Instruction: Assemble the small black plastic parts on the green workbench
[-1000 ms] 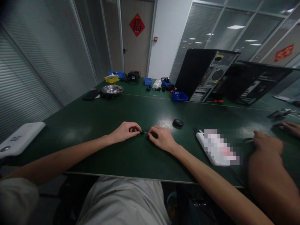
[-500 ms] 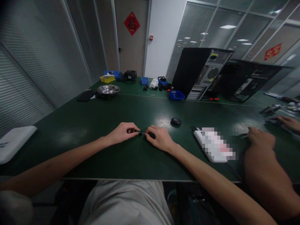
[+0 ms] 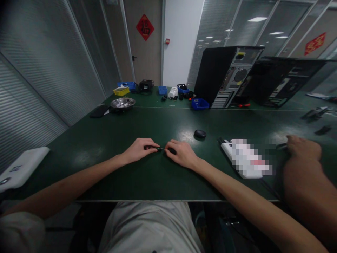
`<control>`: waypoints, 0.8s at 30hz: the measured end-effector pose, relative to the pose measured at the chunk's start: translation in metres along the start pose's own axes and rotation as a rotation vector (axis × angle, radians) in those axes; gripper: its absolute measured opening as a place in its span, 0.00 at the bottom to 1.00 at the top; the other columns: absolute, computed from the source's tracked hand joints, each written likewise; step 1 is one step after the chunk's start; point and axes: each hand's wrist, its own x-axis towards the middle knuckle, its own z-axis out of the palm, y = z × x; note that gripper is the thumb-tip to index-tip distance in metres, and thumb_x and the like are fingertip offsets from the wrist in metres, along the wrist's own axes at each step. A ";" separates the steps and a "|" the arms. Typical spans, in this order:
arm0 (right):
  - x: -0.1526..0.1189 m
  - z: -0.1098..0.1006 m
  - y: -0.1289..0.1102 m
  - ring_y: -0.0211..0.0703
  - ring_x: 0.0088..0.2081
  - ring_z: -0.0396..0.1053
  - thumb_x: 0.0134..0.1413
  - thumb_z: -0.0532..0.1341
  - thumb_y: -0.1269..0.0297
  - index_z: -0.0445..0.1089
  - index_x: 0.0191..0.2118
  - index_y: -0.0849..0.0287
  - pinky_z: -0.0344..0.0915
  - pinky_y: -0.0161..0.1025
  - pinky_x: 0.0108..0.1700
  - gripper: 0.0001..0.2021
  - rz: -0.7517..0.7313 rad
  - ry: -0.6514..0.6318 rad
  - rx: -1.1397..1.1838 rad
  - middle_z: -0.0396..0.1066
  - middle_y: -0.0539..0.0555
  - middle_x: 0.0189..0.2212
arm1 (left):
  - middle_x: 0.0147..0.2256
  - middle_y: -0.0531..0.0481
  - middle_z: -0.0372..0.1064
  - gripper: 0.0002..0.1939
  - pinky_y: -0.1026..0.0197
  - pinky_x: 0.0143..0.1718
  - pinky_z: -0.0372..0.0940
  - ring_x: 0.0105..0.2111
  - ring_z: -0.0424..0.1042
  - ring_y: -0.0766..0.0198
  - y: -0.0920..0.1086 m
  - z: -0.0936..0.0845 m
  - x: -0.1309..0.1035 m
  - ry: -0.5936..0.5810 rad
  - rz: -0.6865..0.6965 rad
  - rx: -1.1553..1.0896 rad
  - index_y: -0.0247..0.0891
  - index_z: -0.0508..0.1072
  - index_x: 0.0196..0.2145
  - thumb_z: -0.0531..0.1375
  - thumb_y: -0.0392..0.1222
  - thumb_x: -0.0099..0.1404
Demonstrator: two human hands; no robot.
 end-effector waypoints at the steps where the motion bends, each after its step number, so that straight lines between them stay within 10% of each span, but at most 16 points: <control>1: 0.000 0.000 -0.001 0.40 0.34 0.69 0.70 0.57 0.60 0.73 0.44 0.55 0.59 0.36 0.38 0.08 -0.003 -0.001 -0.001 0.73 0.52 0.38 | 0.40 0.46 0.76 0.12 0.61 0.37 0.65 0.34 0.72 0.62 0.000 0.000 0.000 0.003 0.001 -0.005 0.41 0.83 0.48 0.63 0.44 0.71; 24: 0.001 0.006 0.004 0.40 0.34 0.68 0.71 0.56 0.59 0.70 0.43 0.55 0.59 0.37 0.37 0.08 -0.078 -0.006 0.012 0.72 0.53 0.38 | 0.46 0.44 0.79 0.13 0.58 0.50 0.69 0.45 0.78 0.59 -0.009 0.002 -0.002 0.038 0.155 0.031 0.39 0.83 0.50 0.63 0.40 0.71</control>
